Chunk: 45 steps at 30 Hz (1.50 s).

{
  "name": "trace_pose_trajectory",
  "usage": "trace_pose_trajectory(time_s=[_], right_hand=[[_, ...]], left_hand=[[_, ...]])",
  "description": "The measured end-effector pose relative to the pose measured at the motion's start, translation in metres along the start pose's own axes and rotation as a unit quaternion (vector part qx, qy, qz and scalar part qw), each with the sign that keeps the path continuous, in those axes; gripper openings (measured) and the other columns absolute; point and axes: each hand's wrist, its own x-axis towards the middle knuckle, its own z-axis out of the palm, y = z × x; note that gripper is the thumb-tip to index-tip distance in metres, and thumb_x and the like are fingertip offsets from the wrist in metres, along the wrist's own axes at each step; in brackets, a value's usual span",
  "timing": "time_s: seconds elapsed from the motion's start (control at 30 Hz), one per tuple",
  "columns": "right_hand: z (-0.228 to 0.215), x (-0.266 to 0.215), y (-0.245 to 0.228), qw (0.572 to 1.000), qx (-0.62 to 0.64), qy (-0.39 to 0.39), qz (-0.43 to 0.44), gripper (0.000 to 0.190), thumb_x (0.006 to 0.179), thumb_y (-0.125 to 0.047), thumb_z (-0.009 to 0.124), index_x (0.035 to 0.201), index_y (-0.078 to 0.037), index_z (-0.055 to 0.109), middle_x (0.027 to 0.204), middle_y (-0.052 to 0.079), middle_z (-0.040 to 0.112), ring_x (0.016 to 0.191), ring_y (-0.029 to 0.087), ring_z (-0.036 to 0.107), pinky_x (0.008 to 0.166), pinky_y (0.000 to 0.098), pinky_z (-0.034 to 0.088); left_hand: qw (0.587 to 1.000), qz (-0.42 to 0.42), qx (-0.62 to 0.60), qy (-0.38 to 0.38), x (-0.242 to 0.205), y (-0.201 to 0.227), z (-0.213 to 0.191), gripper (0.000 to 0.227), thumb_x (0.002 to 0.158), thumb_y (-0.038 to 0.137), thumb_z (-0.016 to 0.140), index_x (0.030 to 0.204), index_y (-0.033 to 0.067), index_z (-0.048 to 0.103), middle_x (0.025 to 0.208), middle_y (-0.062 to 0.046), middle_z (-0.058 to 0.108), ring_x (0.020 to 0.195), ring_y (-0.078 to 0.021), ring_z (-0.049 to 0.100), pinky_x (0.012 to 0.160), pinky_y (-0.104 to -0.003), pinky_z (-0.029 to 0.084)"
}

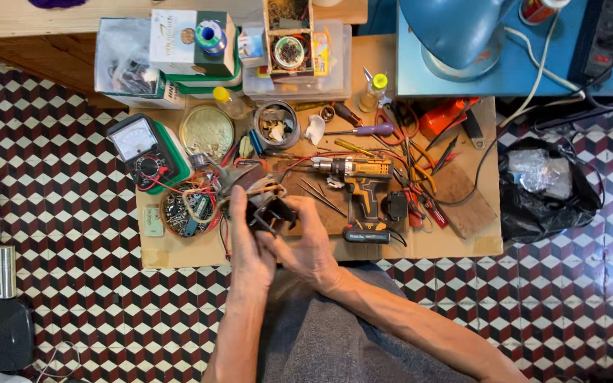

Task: The person disassembles a small electric motor, uses a cordless drill to remove fasteners, and manipulates internal components and wires. They repeatedly handle the motor housing and rotor, then reassemble the unit and connect wires.

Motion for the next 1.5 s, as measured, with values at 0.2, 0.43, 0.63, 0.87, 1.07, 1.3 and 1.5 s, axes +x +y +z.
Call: trace_pose_trajectory(time_s=[0.2, 0.43, 0.63, 0.87, 1.07, 1.3, 1.5], right_hand=[[-0.055, -0.015, 0.023, 0.977, -0.090, -0.143, -0.127, 0.068, 0.083, -0.020, 0.083, 0.141, -0.004, 0.053, 0.138, 0.021, 0.062, 0.128, 0.037, 0.059, 0.106, 0.0438, 0.049], [-0.184, -0.053, 0.175, 0.905, -0.394, 0.102, 0.121, 0.030, 0.093, -0.018, 0.070, 0.119, -0.002, 0.067, 0.111, 0.019, 0.069, 0.104, 0.037, 0.065, 0.089, 0.0467, 0.052], [-0.214, -0.024, 0.269, 0.847, -0.496, -0.122, 0.149, 0.044, 0.077, -0.025, 0.078, 0.112, -0.003, 0.062, 0.107, 0.022, 0.065, 0.102, 0.043, 0.063, 0.083, 0.0540, 0.052], [-0.222, 0.004, 0.240, 0.831, -0.457, -0.137, 0.285, 0.029, 0.082, -0.026, 0.073, 0.099, -0.003, 0.072, 0.093, 0.024, 0.071, 0.088, 0.043, 0.067, 0.078, 0.0512, 0.054], [-0.242, -0.012, 0.143, 0.908, 0.025, 0.032, 0.417, 0.027, 0.096, -0.022, 0.065, 0.107, 0.003, 0.066, 0.075, 0.013, 0.068, 0.061, 0.020, 0.059, 0.055, 0.0336, 0.047], [-0.166, 0.021, -0.011, 0.989, -0.086, 0.118, 0.019, 0.018, 0.105, -0.016, 0.064, 0.114, -0.001, 0.060, 0.095, 0.006, 0.072, 0.080, 0.013, 0.069, 0.067, 0.0260, 0.057], [-0.141, 0.068, -0.028, 0.976, -0.213, -0.034, -0.011, 0.018, 0.097, -0.007, 0.068, 0.114, 0.000, 0.066, 0.094, 0.012, 0.069, 0.075, 0.018, 0.067, 0.068, 0.0320, 0.053]], left_hand=[[0.995, 0.063, 0.032, -0.071, 0.001, 0.035, -0.033, 0.070, 0.091, 0.045, 0.074, 0.141, 0.0007, 0.052, 0.126, -0.014, 0.066, 0.113, -0.0282, 0.067, 0.102, -0.042, 0.057], [0.972, 0.007, -0.034, -0.234, -0.011, 0.048, -0.039, 0.085, 0.088, 0.053, 0.076, 0.149, 0.0026, 0.046, 0.135, -0.023, 0.063, 0.114, -0.0338, 0.069, 0.088, -0.038, 0.062], [0.989, -0.053, 0.044, -0.128, 0.007, 0.005, -0.049, 0.066, 0.094, 0.042, 0.074, 0.135, -0.0077, 0.056, 0.119, -0.020, 0.070, 0.104, -0.0267, 0.070, 0.093, -0.037, 0.058], [0.973, -0.139, 0.073, -0.170, 0.019, -0.014, -0.035, 0.060, 0.088, 0.036, 0.067, 0.127, -0.0082, 0.062, 0.119, -0.017, 0.073, 0.106, -0.0255, 0.073, 0.098, -0.039, 0.059], [0.963, -0.167, 0.100, -0.187, 0.022, -0.008, -0.017, 0.066, 0.089, 0.044, 0.065, 0.130, -0.0084, 0.062, 0.120, -0.021, 0.072, 0.103, -0.0270, 0.073, 0.095, -0.041, 0.058], [0.950, -0.226, 0.111, -0.186, 0.012, -0.001, -0.008, 0.075, 0.084, 0.053, 0.064, 0.130, -0.0070, 0.061, 0.117, -0.023, 0.073, 0.099, -0.0303, 0.075, 0.089, -0.044, 0.062], [0.945, -0.240, 0.055, -0.218, 0.010, 0.002, -0.012, 0.075, 0.086, 0.055, 0.065, 0.131, -0.0045, 0.060, 0.113, -0.023, 0.072, 0.092, -0.0310, 0.073, 0.079, -0.046, 0.062]])
